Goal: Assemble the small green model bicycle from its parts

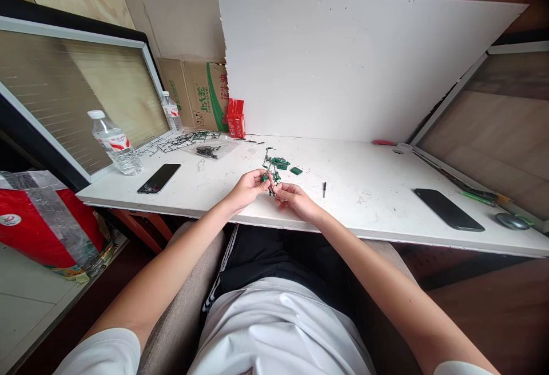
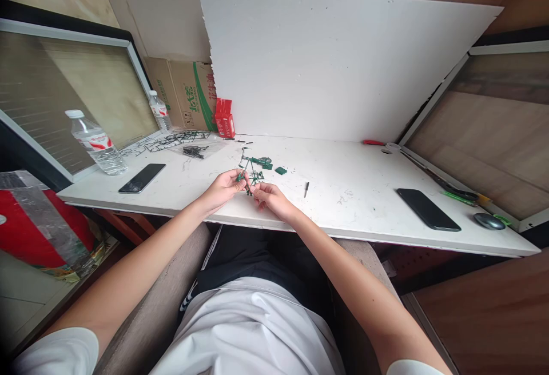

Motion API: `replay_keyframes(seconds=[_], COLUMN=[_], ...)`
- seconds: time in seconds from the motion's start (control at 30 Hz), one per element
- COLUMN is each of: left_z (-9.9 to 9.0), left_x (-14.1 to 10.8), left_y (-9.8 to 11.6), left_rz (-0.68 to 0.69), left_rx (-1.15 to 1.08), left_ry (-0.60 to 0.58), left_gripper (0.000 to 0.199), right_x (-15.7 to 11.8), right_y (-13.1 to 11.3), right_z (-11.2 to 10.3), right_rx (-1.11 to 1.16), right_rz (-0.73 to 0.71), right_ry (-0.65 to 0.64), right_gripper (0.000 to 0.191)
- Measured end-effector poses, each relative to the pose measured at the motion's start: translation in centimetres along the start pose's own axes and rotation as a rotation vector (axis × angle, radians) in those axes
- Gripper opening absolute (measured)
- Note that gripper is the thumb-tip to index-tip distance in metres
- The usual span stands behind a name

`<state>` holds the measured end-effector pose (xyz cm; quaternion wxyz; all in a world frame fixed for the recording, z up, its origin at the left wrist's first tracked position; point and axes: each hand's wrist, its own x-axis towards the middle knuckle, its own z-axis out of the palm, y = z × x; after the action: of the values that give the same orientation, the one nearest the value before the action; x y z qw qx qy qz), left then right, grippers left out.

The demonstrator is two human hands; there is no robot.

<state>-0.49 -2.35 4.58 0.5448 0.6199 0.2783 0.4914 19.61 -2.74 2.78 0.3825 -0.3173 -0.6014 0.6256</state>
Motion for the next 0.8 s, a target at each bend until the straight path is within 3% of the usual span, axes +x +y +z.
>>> replay_keyframes(seconds=[0.13,0.27,0.37,0.47,0.63,0.8], left_z=[-0.1,-0.3,-0.5,-0.7,-0.7,-0.6], left_x=[0.0,0.0,0.0,0.0,0.0,-0.2], left_y=[0.0,0.3,0.3,0.3,0.2,0.1], left_rz=[0.007,0.031,0.045,0.039,0.029,0.005], left_rx=[0.018,0.035,0.041,0.036,0.034,0.048], left_ry=[0.018,0.041,0.081,0.109,0.120,0.103], left_gripper=[0.032,0.032,0.031,0.031,0.031,0.028], right_x=[0.0,0.0,0.0,0.0,-0.3,-0.7], right_y=[0.0,-0.4,-1.0,-1.3,-1.2,-1.1], right_z=[0.0,-0.3,-1.3,-3.1,-6.0,-6.1], right_rx=[-0.086,-0.153,-0.207,-0.449,-0.989,-1.220], right_rz=[-0.009,-0.031,-0.067,-0.147,-0.285,-0.288], right_ry=[0.007,0.129,0.245,0.308,0.272,0.165], right_gripper=[0.047,0.051,0.051,0.044,0.021,0.024])
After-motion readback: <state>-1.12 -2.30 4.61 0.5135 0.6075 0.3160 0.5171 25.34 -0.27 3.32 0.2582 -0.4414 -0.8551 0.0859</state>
